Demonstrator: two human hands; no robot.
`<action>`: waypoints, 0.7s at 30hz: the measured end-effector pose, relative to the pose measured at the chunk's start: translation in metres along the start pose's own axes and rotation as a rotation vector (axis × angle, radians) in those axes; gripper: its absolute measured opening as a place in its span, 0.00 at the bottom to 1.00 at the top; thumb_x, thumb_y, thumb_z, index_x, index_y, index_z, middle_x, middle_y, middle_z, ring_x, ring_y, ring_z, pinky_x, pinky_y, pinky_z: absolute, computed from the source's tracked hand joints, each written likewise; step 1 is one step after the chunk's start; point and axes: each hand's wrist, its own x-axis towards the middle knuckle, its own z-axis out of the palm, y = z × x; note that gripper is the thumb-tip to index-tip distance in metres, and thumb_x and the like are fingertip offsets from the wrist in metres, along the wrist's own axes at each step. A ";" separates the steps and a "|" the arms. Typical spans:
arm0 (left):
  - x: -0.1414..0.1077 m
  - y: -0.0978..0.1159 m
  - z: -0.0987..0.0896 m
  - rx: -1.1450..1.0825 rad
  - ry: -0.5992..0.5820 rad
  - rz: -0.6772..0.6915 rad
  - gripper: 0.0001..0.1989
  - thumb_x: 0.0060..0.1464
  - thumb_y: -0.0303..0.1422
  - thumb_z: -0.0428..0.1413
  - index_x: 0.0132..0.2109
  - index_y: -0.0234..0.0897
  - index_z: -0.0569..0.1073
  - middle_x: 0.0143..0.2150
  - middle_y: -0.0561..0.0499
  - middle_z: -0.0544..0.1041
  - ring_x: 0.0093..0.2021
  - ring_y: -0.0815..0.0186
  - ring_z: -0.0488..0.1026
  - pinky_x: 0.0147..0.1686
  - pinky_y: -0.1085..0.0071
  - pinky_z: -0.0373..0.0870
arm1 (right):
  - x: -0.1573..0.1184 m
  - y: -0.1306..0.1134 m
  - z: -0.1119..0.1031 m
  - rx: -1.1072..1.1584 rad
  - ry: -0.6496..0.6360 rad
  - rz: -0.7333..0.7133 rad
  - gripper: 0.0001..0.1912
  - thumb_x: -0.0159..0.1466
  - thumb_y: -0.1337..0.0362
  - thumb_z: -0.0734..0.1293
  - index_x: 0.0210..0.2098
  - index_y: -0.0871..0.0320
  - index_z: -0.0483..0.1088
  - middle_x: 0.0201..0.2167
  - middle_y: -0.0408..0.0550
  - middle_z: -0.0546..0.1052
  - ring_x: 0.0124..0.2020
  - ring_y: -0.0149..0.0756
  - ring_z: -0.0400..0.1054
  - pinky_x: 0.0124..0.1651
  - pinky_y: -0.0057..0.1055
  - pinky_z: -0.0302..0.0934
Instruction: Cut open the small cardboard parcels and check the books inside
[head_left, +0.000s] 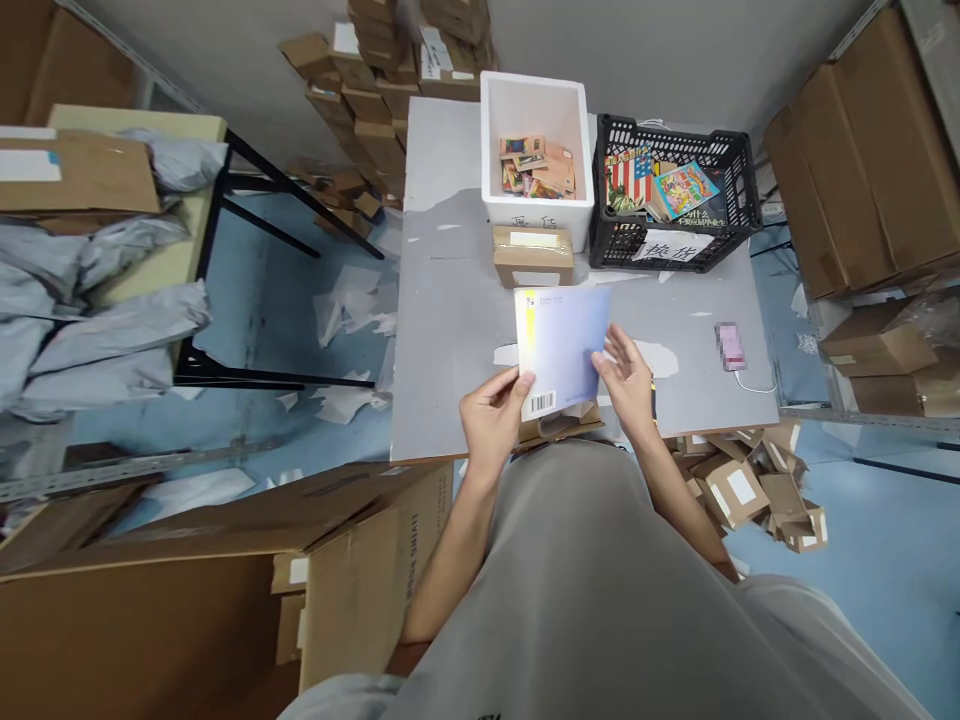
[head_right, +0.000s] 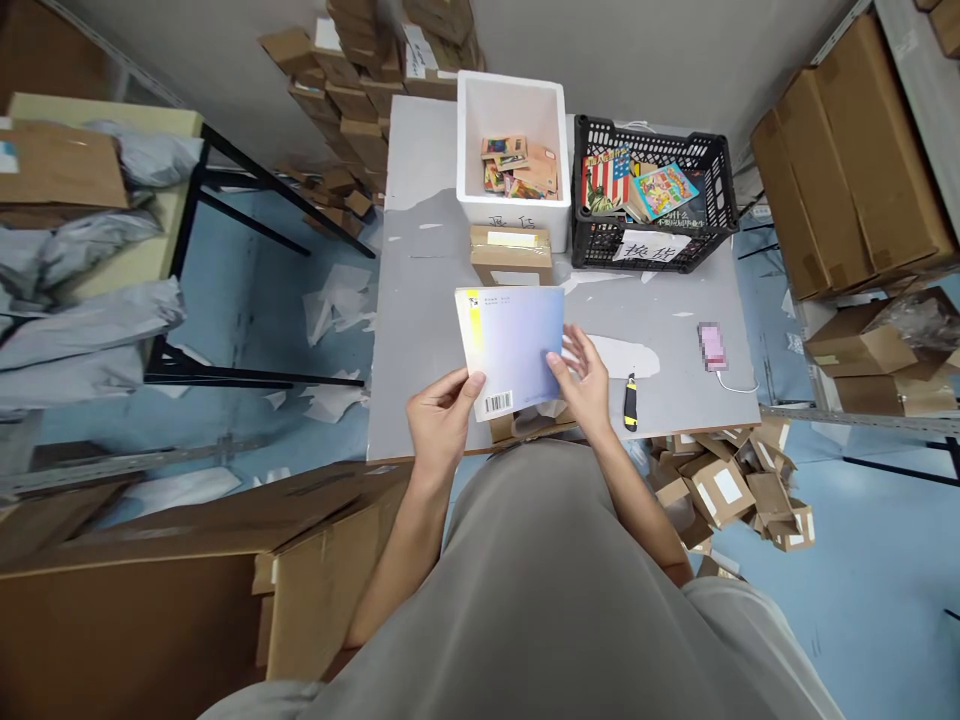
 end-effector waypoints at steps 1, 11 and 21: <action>0.001 0.001 0.000 0.041 0.039 0.050 0.24 0.59 0.56 0.72 0.46 0.39 0.91 0.44 0.46 0.90 0.44 0.55 0.85 0.49 0.60 0.83 | -0.002 -0.003 0.001 -0.004 0.054 -0.028 0.42 0.67 0.30 0.74 0.68 0.53 0.76 0.71 0.63 0.78 0.70 0.54 0.76 0.70 0.52 0.73; -0.015 0.004 0.026 0.340 -0.173 0.448 0.10 0.66 0.42 0.68 0.51 0.49 0.91 0.54 0.45 0.90 0.53 0.49 0.89 0.59 0.49 0.86 | -0.035 -0.023 0.040 0.087 -0.103 0.048 0.36 0.68 0.32 0.75 0.60 0.54 0.84 0.56 0.54 0.88 0.61 0.53 0.83 0.63 0.46 0.81; 0.033 0.010 -0.009 -0.003 -0.130 -0.041 0.33 0.49 0.57 0.78 0.53 0.37 0.89 0.49 0.41 0.89 0.37 0.62 0.81 0.33 0.69 0.79 | -0.011 -0.023 -0.011 0.188 -0.234 0.126 0.32 0.67 0.33 0.77 0.51 0.54 0.87 0.49 0.51 0.90 0.51 0.50 0.84 0.55 0.43 0.80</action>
